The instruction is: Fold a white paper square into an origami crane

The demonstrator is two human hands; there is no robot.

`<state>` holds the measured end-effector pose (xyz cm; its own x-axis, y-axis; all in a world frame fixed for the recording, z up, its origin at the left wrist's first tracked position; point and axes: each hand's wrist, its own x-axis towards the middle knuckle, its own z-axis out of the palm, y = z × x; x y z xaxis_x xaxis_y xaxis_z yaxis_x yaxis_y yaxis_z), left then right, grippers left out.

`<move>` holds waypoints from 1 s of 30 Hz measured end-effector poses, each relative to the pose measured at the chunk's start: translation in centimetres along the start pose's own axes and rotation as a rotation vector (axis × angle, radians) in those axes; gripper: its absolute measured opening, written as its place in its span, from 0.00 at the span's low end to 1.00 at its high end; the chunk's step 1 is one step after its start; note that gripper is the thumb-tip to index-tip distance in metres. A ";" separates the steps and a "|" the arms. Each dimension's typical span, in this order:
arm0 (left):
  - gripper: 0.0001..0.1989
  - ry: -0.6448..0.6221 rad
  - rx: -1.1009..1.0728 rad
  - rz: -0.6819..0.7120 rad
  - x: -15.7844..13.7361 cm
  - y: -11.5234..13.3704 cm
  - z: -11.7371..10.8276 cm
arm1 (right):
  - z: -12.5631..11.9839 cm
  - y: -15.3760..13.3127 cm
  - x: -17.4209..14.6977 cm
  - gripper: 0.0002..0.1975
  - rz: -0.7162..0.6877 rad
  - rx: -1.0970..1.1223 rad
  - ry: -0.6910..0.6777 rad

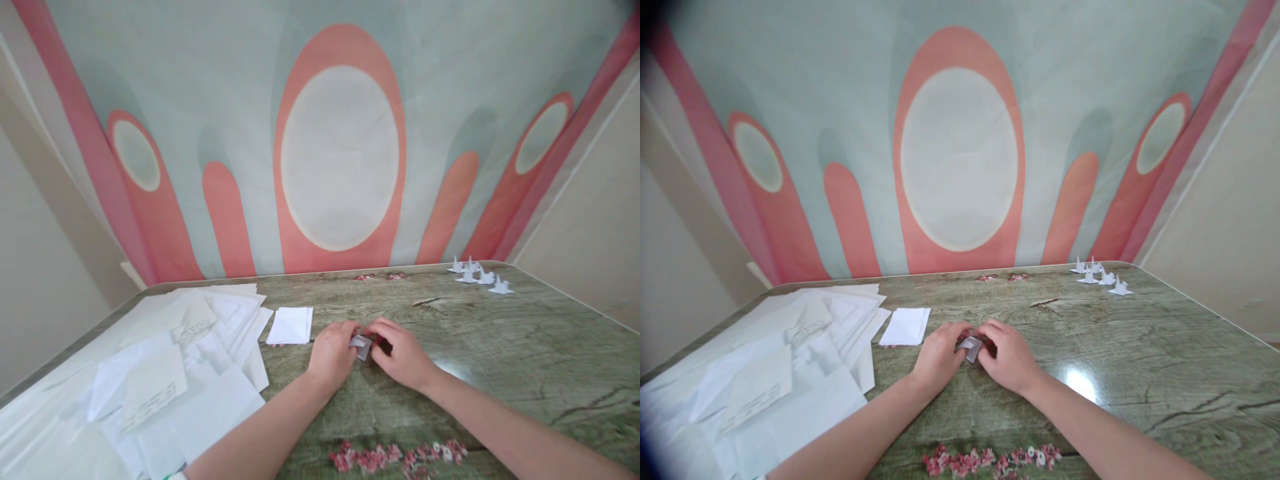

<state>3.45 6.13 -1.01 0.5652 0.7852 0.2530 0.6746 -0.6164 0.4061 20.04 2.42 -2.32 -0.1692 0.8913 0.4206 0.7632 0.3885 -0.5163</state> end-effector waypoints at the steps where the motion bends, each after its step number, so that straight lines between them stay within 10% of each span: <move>1: 0.19 -0.006 -0.012 -0.008 0.0 -0.1 0.0 | -0.1 0.4 0.1 0.11 0.060 0.077 0.022; 30: 0.13 0.006 -0.054 -0.053 0.1 -0.3 0.2 | -0.3 2.0 0.9 0.10 0.112 0.227 -0.158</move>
<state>3.45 6.40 -1.29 0.5263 0.8172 0.2350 0.6767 -0.5699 0.4661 21.57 3.88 -2.76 -0.2004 0.9501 0.2392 0.6268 0.3119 -0.7140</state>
